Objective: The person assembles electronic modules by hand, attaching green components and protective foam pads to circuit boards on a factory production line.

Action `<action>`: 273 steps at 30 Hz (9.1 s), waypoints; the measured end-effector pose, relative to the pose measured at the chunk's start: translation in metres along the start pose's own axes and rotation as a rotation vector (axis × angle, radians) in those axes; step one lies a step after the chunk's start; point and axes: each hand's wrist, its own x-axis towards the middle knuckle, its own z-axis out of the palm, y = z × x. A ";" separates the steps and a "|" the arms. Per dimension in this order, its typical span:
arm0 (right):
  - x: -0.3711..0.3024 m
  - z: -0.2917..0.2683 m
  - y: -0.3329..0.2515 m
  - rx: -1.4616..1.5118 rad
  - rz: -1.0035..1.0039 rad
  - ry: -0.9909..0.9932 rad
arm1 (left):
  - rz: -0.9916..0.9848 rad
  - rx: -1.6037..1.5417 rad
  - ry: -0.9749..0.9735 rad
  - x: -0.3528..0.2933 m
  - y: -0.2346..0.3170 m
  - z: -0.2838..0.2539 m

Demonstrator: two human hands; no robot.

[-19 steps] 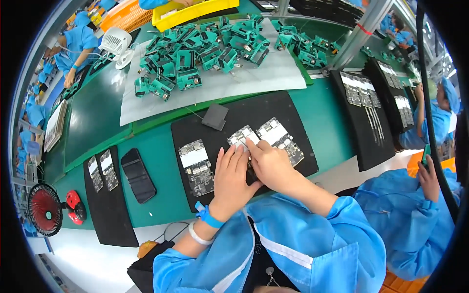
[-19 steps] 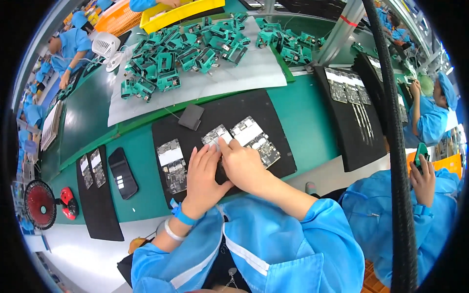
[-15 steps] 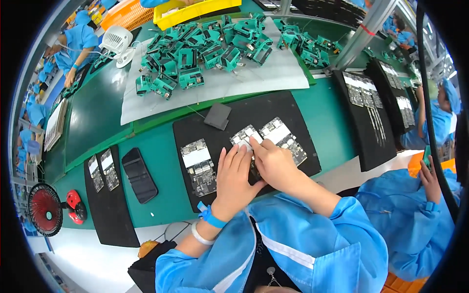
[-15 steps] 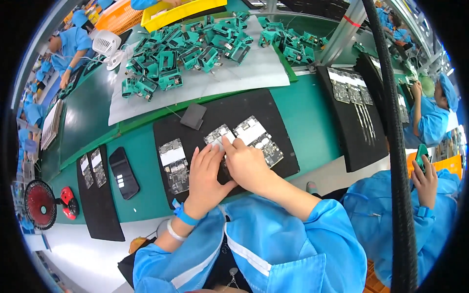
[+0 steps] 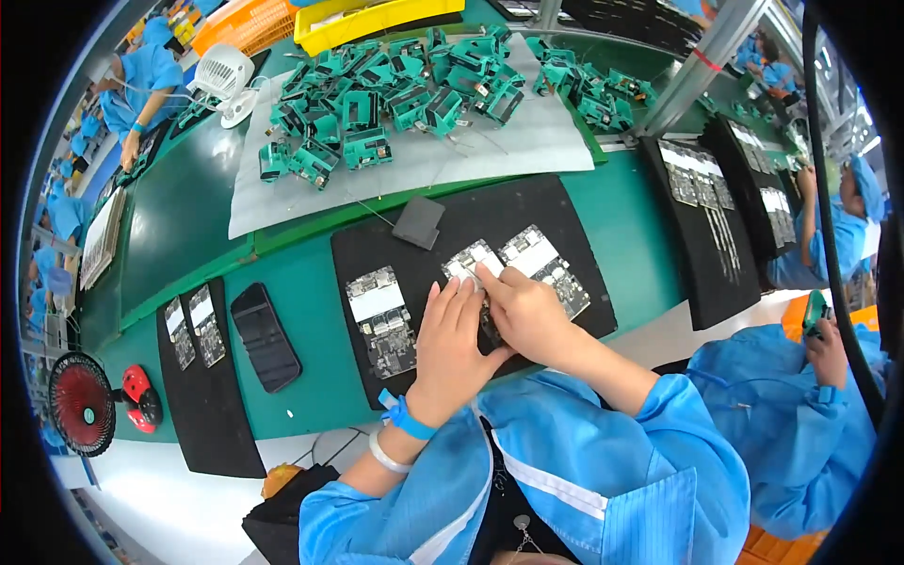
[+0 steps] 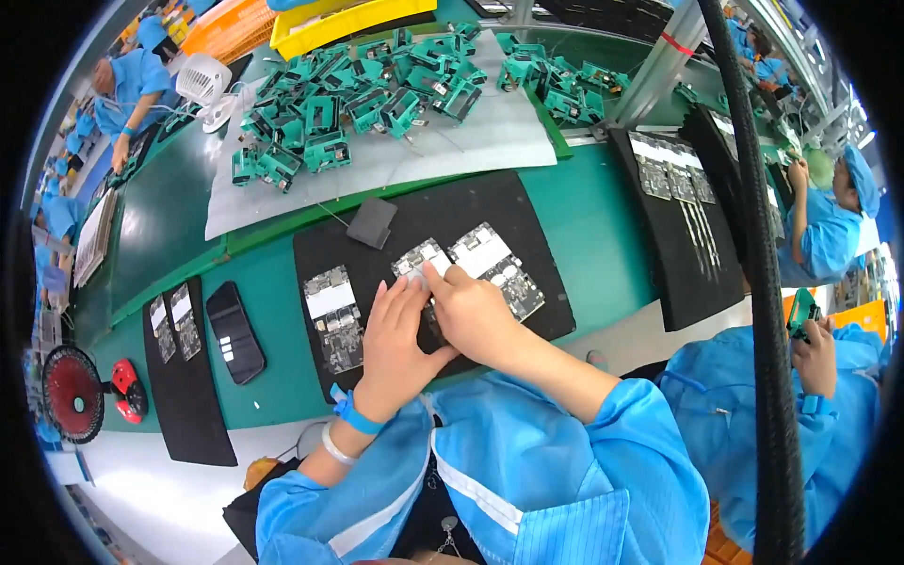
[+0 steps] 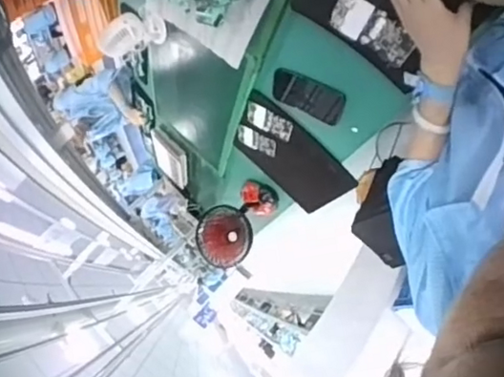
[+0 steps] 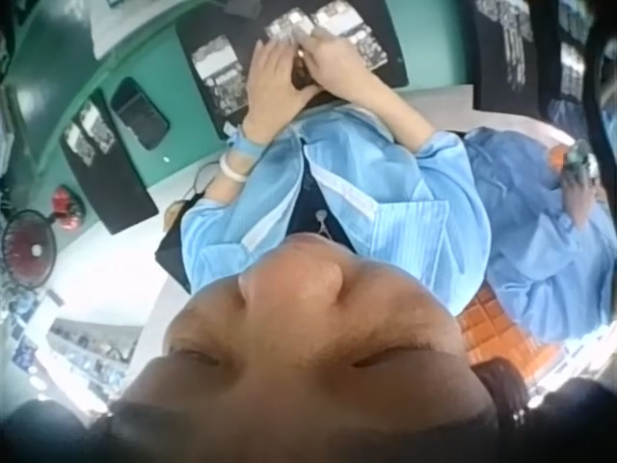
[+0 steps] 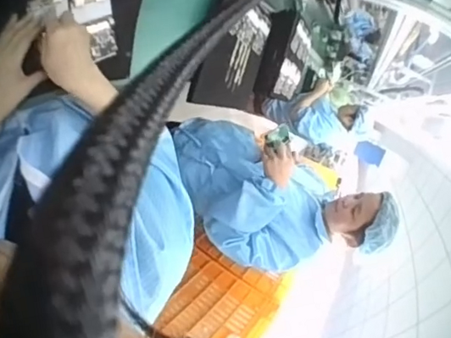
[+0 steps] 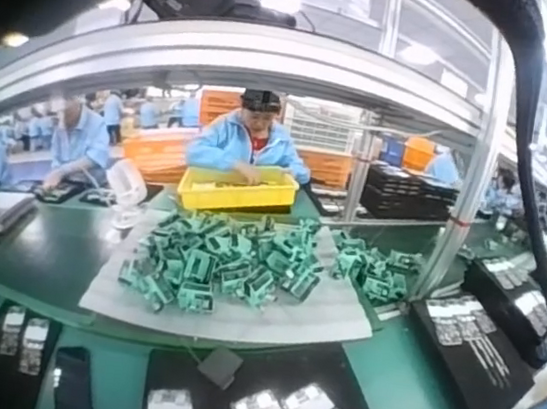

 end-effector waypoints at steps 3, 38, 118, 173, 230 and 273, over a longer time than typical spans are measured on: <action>-0.002 0.003 -0.005 -0.043 0.011 0.014 | -0.002 0.013 0.001 0.000 0.001 0.000; 0.033 0.040 -0.068 0.090 -0.072 -0.130 | -0.269 -0.098 0.188 -0.052 -0.026 -0.052; 0.230 -0.135 0.356 -0.320 0.483 -0.165 | -0.169 0.306 -0.028 -0.031 -0.005 -0.058; 0.240 -0.104 0.126 -0.004 0.128 0.270 | -0.156 0.169 0.087 -0.046 -0.015 -0.060; 0.124 0.066 -0.021 0.807 0.054 -0.323 | -0.020 0.049 -0.259 -0.062 -0.034 -0.089; 0.115 0.058 -0.027 0.731 0.048 -0.300 | 0.028 0.076 -0.280 -0.062 -0.035 -0.090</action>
